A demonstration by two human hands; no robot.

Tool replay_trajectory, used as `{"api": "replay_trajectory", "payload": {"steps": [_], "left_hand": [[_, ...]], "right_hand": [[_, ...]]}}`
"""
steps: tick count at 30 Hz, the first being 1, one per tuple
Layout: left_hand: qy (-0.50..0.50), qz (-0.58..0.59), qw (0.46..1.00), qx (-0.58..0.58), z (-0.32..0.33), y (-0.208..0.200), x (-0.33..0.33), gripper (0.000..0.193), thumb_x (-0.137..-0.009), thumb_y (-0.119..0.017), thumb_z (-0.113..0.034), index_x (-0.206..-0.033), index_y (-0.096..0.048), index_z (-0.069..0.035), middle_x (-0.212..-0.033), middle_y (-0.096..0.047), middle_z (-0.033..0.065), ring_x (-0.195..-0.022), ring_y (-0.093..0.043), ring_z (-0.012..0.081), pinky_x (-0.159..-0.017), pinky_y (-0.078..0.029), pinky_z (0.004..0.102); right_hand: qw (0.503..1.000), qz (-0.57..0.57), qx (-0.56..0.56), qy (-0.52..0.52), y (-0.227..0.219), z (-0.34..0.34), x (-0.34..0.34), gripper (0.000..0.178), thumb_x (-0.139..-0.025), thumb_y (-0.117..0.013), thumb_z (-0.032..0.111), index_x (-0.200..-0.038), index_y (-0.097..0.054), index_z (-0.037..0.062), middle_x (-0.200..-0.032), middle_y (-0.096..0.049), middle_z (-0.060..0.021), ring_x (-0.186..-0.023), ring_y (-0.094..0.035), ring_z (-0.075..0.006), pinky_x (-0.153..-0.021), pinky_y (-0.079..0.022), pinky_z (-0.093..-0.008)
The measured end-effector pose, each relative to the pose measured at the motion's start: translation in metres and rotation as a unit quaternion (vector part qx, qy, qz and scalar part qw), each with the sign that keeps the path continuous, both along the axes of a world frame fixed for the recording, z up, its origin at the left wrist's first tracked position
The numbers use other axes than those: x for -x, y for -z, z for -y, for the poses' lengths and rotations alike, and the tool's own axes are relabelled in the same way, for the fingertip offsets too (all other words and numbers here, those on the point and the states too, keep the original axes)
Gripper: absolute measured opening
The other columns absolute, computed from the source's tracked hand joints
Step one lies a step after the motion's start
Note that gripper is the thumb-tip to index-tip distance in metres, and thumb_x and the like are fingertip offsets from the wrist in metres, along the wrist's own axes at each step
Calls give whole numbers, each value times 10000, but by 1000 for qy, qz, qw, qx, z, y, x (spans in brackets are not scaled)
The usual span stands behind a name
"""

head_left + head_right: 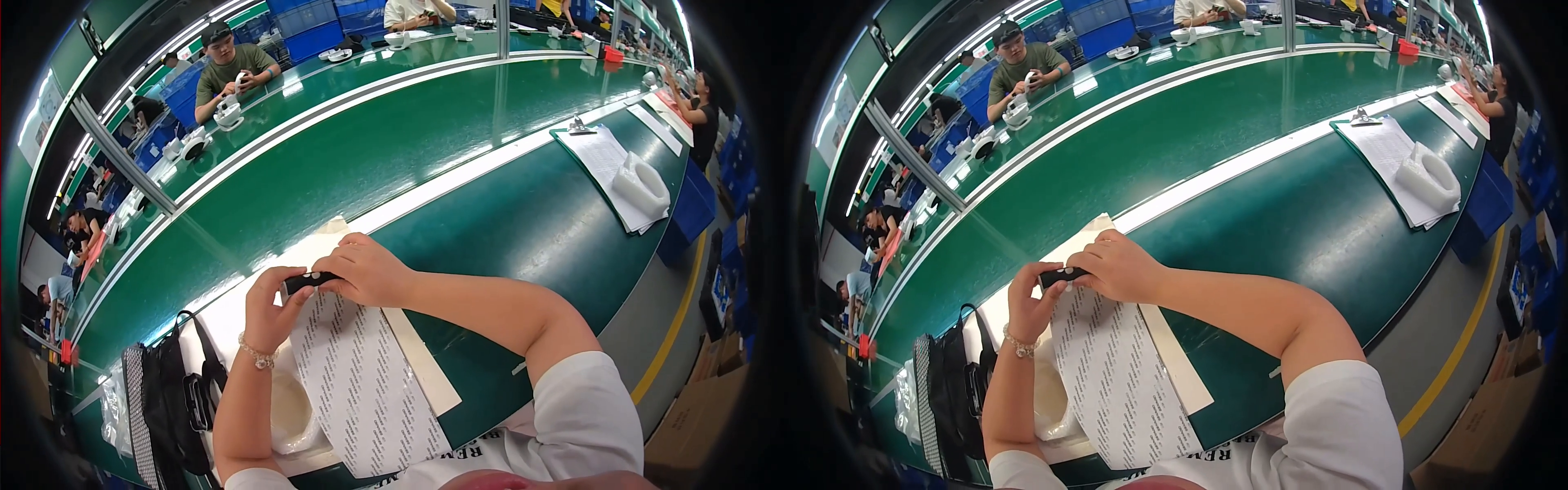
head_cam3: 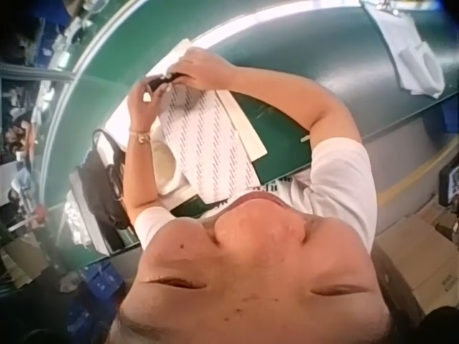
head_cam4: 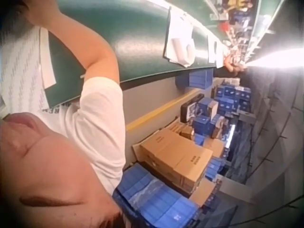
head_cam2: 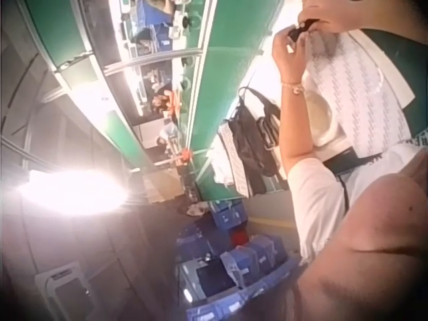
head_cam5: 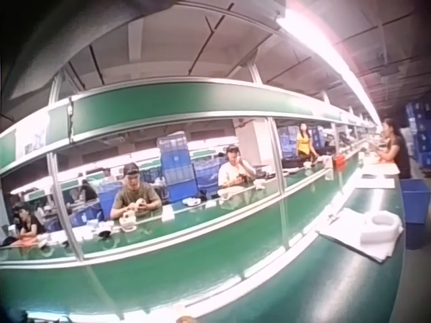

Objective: The person applies stickers to electronic camera components by hand, peeling them from a sticker sheet and affixing them to the plastic housing of the components.

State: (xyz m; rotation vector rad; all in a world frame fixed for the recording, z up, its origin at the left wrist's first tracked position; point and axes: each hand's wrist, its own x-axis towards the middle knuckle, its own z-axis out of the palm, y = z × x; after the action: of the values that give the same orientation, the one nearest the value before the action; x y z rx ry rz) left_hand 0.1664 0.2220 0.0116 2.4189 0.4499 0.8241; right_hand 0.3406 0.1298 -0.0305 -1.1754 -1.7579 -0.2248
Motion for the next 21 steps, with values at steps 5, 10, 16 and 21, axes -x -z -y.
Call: {"api": "replay_trajectory", "payload": {"steps": [5,10,16,21], "left_hand": [[-10,-9,998,-54,1,-2,1,261,-704,-712,-123,-935,-607,-61,-864,-616,79,-777,-580,206,-691,-450,286],[-8,-17,999,-47,4,-3,0,265,-702,-701,-63,-944,-592,-64,-899,-613,75,-836,-583,210,-760,-446,293],[-7,2,998,-70,0,4,2,289,-718,-702,-141,-965,-573,-68,-870,-597,73,-707,-556,204,-633,-444,286],[-4,6,997,-78,1,4,1,293,-720,-698,-144,-969,-566,-67,-875,-595,78,-698,-550,203,-623,-441,284]], "right_hand": [[1000,-1,9,-4,-2,0,2,246,-745,-655,193,-948,-556,96,-754,-580,-53,-751,-540,-238,-790,-389,-360],[999,-7,39,3,-1,4,2,283,-745,-669,201,-988,-559,104,-776,-577,-60,-751,-533,-245,-770,-394,-368],[984,-99,149,-21,-4,10,4,348,-803,-625,282,-1086,-527,106,-931,-586,-92,-889,-534,-274,-787,-418,-367],[984,-93,152,-25,1,9,1,425,-832,-567,359,-1146,-477,87,-1062,-560,-120,-976,-526,-286,-849,-413,-368]]}}
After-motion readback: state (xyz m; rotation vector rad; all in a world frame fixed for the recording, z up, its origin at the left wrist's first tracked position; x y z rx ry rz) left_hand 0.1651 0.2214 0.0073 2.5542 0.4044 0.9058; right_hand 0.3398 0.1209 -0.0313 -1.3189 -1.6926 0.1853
